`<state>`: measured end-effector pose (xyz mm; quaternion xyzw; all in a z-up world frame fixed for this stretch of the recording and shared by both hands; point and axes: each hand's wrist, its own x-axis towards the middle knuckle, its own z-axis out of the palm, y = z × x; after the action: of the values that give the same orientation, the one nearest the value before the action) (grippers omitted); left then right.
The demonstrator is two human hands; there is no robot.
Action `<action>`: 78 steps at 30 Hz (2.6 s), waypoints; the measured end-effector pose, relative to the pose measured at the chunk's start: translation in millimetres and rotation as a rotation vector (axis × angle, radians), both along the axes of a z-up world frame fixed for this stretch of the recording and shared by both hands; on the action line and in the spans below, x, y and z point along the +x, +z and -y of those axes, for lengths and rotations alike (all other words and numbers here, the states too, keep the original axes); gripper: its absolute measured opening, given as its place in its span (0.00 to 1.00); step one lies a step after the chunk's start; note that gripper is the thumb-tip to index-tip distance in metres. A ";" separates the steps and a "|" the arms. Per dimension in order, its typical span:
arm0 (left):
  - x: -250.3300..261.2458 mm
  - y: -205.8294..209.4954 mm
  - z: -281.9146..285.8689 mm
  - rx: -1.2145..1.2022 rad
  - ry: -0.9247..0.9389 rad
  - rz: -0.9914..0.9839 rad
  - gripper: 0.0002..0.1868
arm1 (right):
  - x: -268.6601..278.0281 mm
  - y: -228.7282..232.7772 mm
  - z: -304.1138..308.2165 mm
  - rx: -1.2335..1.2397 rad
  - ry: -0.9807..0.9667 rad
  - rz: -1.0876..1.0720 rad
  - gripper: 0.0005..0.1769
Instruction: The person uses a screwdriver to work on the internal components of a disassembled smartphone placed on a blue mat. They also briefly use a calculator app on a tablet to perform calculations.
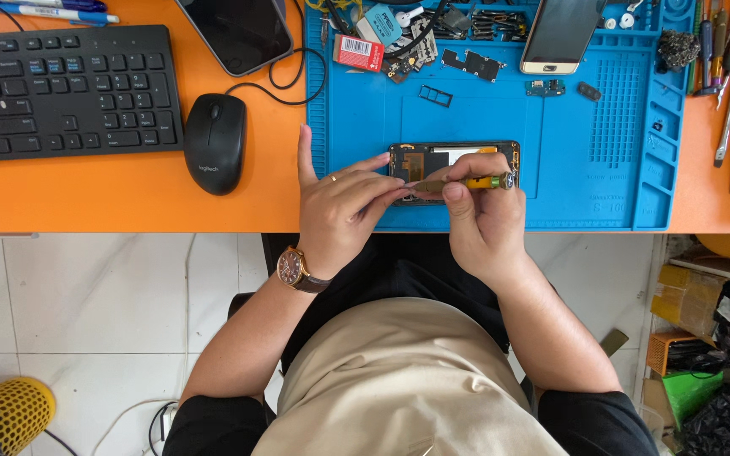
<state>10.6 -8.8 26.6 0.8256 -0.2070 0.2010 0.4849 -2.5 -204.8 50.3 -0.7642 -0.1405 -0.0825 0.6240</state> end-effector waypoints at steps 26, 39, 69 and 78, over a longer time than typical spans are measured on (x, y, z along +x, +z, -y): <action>0.2 -22.7 -6.6 0.084 -0.024 0.116 0.03 | 5.1 -31.5 106.5 -0.134 -0.351 0.126 0.10; 1.2 -21.5 -6.7 0.071 -0.048 0.128 0.04 | -0.5 -5.9 101.3 -0.430 -0.285 0.087 0.06; 0.0 -16.0 -0.9 -0.042 -0.058 0.164 0.06 | -10.1 -4.1 3.0 0.231 -0.048 -0.164 0.17; 1.1 -17.3 -1.1 -0.027 -0.058 0.166 0.07 | -13.6 -2.9 3.2 0.218 -0.065 -0.093 0.17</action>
<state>11.7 -7.7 9.3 0.7930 -0.2676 0.2572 0.4831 -16.1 -208.0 47.4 -0.6991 -0.0769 -0.0821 0.7061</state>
